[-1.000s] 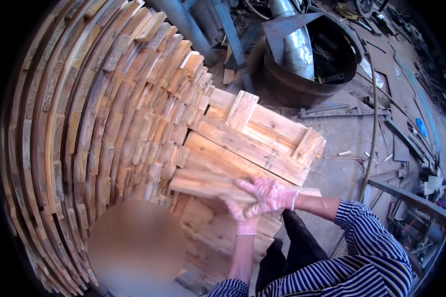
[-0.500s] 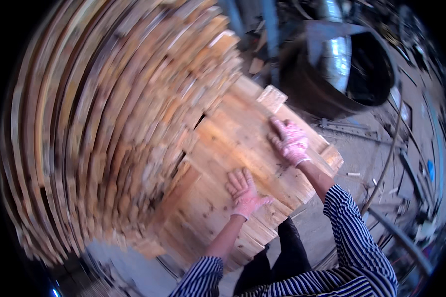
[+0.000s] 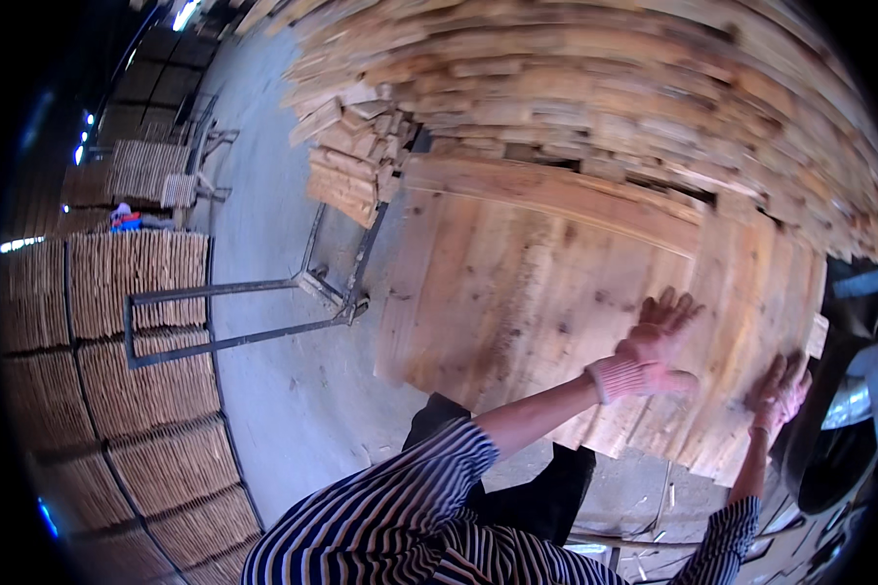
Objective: The person repeatedly picks up small bundles of wooden planks from a metal rack and stacks them onto a growing pile on the floor. The person wears pink gloves and handles the wood by hand, moving from the rack to the stack in a continuous loop.
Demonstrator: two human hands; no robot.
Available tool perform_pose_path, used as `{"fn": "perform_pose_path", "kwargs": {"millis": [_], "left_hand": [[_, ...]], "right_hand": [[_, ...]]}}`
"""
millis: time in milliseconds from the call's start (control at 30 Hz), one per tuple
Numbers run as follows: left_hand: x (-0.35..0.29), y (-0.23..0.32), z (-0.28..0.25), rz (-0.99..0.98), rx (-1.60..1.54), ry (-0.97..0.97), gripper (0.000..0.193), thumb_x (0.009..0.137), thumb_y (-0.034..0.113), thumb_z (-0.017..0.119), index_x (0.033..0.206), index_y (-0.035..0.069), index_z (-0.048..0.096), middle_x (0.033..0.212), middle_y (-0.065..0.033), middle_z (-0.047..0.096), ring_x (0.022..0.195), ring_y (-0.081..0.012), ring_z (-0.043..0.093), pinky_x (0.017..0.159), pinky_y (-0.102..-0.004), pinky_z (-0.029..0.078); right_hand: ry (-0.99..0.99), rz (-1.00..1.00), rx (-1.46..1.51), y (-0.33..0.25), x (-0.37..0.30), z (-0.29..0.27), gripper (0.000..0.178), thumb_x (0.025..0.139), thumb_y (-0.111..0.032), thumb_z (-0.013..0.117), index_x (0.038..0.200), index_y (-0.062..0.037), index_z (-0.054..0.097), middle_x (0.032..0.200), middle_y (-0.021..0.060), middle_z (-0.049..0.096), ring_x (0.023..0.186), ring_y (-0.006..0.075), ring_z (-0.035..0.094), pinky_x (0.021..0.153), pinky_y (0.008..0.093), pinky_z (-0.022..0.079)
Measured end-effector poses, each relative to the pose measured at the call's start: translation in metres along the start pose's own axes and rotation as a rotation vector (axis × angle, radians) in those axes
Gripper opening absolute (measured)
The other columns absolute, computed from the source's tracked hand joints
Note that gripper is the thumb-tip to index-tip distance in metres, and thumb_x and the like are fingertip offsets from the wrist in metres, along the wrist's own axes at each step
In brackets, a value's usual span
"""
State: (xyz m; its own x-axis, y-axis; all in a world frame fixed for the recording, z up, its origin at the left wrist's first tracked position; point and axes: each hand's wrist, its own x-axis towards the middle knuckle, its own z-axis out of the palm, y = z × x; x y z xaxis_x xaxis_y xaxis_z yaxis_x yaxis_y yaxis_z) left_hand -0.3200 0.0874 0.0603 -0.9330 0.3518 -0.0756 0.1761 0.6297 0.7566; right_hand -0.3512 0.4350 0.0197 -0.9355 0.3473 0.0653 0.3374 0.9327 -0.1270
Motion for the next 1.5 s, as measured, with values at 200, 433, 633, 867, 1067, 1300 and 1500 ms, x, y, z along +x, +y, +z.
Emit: {"fn": "perform_pose_path", "kwargs": {"millis": [200, 433, 633, 867, 1067, 1300, 1500], "left_hand": [[-0.177, -0.161, -0.206, -0.354, 0.03, 0.769, 0.089, 0.08, 0.029, 0.087, 0.152, 0.002, 0.041, 0.152, -0.0189, 0.041, 0.144, -0.0359, 0.033, 0.12, -0.048, 0.027], [-0.38, -0.475, -0.313, -1.105, -0.19, 0.876, 0.089, 0.087, 0.046, 0.079, 0.151, -0.004, 0.043, 0.152, -0.0234, 0.05, 0.142, -0.0317, 0.045, 0.119, -0.0382, 0.032], [-0.426, -0.681, -0.383, -1.268, -0.481, 0.779, 0.1, 0.086, 0.063, 0.07, 0.152, -0.006, 0.041, 0.151, -0.0246, 0.05, 0.141, -0.0345, 0.047, 0.115, -0.0382, 0.035], [-0.357, -0.863, -0.441, -1.358, -0.489, 0.894, 0.1, 0.085, 0.062, 0.071, 0.152, -0.006, 0.039, 0.151, -0.0227, 0.05, 0.132, -0.0348, 0.055, 0.109, -0.0417, 0.043], [-0.36, -0.999, -0.453, -1.008, -1.134, 1.246, 0.064, 0.087, 0.036, 0.08, 0.137, 0.002, 0.059, 0.13, -0.0095, 0.066, 0.116, -0.0235, 0.065, 0.097, -0.0378, 0.053], [-0.359, -0.982, -0.456, -0.702, -1.417, 1.192, 0.058, 0.091, 0.03, 0.078, 0.14, 0.008, 0.058, 0.134, -0.0084, 0.064, 0.122, -0.0248, 0.062, 0.105, -0.0415, 0.051], [-0.444, -0.825, -0.489, -0.87, -1.735, 1.014, 0.061, 0.099, 0.039, 0.065, 0.148, 0.006, 0.049, 0.144, -0.0143, 0.056, 0.131, -0.0316, 0.054, 0.111, -0.0464, 0.046]], "right_hand": [[0.284, -0.239, 0.012, -0.113, -0.044, -0.01, 0.067, 0.099, -0.04, 0.066, 0.154, -0.0094, 0.043, 0.151, 0.0323, 0.041, 0.136, 0.0481, 0.046, 0.107, 0.053, 0.042], [-0.046, -0.712, 0.478, -0.471, -0.215, -0.009, 0.077, 0.084, -0.008, 0.08, 0.153, -0.0083, 0.046, 0.157, 0.0229, 0.039, 0.144, 0.0404, 0.041, 0.116, 0.0469, 0.038], [-0.264, -1.113, 0.55, -0.7, -0.277, 0.037, 0.071, 0.091, -0.033, 0.076, 0.152, -0.0103, 0.045, 0.151, 0.0303, 0.041, 0.13, 0.0473, 0.051, 0.103, 0.053, 0.047], [-0.233, -1.103, 0.278, -0.729, -0.29, 0.118, 0.083, 0.099, -0.064, 0.051, 0.156, -0.0059, 0.036, 0.152, 0.0336, 0.037, 0.137, 0.0509, 0.042, 0.11, 0.0578, 0.039], [-0.255, -1.103, 0.033, -0.736, -0.291, 0.117, 0.086, 0.099, -0.066, 0.048, 0.16, -0.0078, 0.03, 0.154, 0.0311, 0.035, 0.14, 0.0479, 0.04, 0.112, 0.0567, 0.038], [-0.246, -1.11, 0.003, -0.75, -0.288, 0.115, 0.074, 0.103, -0.058, 0.046, 0.156, -0.0084, 0.032, 0.148, 0.0279, 0.042, 0.135, 0.0472, 0.044, 0.111, 0.065, 0.038], [-0.223, -1.13, 0.187, -0.767, -0.288, 0.109, 0.059, 0.099, -0.048, 0.056, 0.135, -0.0013, 0.052, 0.134, 0.0266, 0.053, 0.123, 0.0469, 0.054, 0.108, 0.0628, 0.041]]}}
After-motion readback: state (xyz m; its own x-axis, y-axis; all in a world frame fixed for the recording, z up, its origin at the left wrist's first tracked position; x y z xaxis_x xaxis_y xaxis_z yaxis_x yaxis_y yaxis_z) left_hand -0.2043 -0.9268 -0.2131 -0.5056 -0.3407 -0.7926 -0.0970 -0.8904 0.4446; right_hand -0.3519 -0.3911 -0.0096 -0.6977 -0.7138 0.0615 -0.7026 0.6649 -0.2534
